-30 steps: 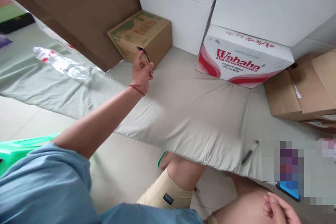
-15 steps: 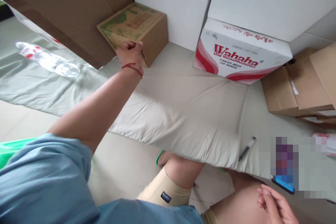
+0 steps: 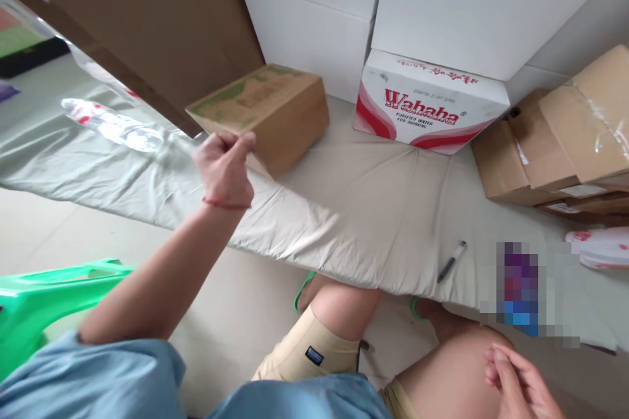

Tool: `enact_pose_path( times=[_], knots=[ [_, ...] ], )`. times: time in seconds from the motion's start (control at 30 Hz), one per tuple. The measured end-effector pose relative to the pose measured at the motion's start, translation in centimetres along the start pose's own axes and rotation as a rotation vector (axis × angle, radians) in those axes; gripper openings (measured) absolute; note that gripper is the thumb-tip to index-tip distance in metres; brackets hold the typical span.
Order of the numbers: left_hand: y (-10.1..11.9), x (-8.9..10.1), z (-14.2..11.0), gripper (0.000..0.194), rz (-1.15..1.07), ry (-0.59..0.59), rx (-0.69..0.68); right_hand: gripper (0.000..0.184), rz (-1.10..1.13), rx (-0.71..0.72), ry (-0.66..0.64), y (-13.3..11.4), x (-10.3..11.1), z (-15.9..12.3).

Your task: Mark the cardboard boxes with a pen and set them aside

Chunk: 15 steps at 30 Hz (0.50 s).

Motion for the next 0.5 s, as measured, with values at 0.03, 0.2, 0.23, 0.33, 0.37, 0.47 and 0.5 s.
enact_pose_path(
  times=[0.03, 0.2, 0.23, 0.33, 0.37, 0.47, 0.5],
  knots=[
    [0.4, 1.2, -2.5, 0.046, -0.112, -0.071, -0.01, 0.061, 0.013, -0.001, -0.004, -0.4, -0.6, 0.0],
    [0.3, 5.5, -14.5, 0.049, -0.341, -0.432, 0.186, 0.05, 0.126, 0.113, -0.03, -4.5, -5.8, 0.5],
    [0.1, 6.0, -16.4, 0.045, -0.326, -0.476, 0.204, 0.048, 0.142, 0.139, -0.049, -5.4, -7.2, 0.7],
    [-1.3, 7.6, -20.0, 0.039, -0.308, -0.449, 0.25, 0.045, 0.156, 0.185, -0.113, -7.9, -11.2, 1.0],
    [-1.8, 8.0, -20.7, 0.046, -0.318, -0.411, 0.257, 0.046, 0.16, 0.194, -0.134, -8.7, -12.3, 1.0],
    [-2.7, 8.7, -21.1, 0.053, -0.337, -0.329, 0.263, 0.047, 0.218, 0.191, -0.221, -10.7, -15.4, 0.5],
    [-2.9, 8.7, -20.7, 0.048, -0.332, -0.316, 0.275, 0.047, 0.258, 0.173, -0.267, -11.1, -16.3, 0.3]
  ],
)
Point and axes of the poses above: each hand's wrist, its own z-axis towards the middle knuckle, its own x-axis out of the back of the hand, y = z × x, the point moved 7 cm from there along z, towards the middle knuckle, and after that the axes turned 8 degrees about -y, right-handed, at the moved point
